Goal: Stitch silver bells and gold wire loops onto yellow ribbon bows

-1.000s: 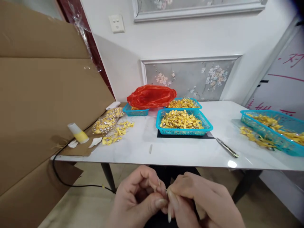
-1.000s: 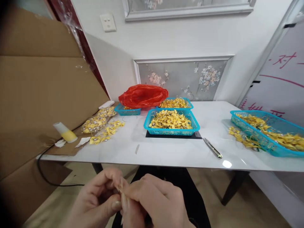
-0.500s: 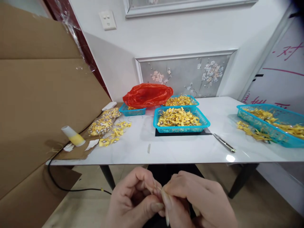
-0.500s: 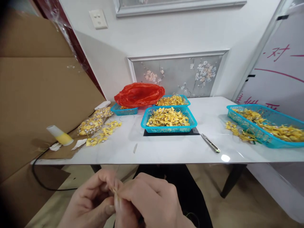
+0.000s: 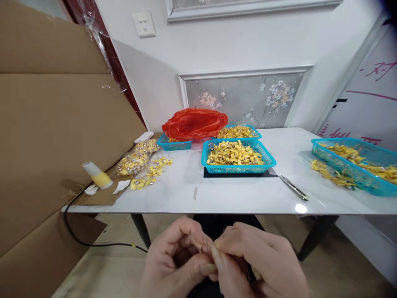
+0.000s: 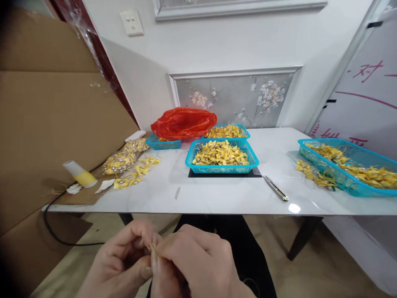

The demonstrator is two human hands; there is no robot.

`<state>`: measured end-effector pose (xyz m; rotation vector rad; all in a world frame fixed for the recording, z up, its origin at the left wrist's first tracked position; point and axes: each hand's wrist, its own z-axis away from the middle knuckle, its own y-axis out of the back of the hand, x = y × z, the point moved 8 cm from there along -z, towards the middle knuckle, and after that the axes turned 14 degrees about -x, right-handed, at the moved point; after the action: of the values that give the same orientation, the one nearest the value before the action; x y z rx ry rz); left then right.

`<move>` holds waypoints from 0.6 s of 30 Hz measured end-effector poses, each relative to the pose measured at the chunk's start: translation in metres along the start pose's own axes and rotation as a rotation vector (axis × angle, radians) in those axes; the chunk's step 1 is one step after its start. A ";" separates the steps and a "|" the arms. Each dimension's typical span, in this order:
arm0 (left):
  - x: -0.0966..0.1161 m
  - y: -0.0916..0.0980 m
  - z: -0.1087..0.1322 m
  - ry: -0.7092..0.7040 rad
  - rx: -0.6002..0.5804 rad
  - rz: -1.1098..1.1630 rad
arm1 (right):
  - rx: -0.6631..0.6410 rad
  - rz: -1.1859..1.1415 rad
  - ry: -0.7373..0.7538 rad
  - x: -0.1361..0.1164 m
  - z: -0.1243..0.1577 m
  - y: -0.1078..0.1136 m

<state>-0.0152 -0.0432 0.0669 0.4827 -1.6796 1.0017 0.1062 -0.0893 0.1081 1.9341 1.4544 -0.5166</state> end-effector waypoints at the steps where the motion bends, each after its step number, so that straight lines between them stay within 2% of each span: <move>1: 0.000 -0.001 0.000 -0.002 -0.007 0.008 | -0.003 -0.010 0.004 0.000 0.000 0.000; 13: 0.000 -0.004 -0.001 0.023 0.011 0.040 | -0.060 -0.031 0.007 0.003 0.000 -0.002; 18: -0.001 -0.002 0.001 0.021 0.011 0.016 | -0.131 -0.036 0.031 0.001 -0.005 0.001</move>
<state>-0.0142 -0.0451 0.0667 0.4659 -1.6625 1.0249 0.1074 -0.0853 0.1118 1.8239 1.5065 -0.3989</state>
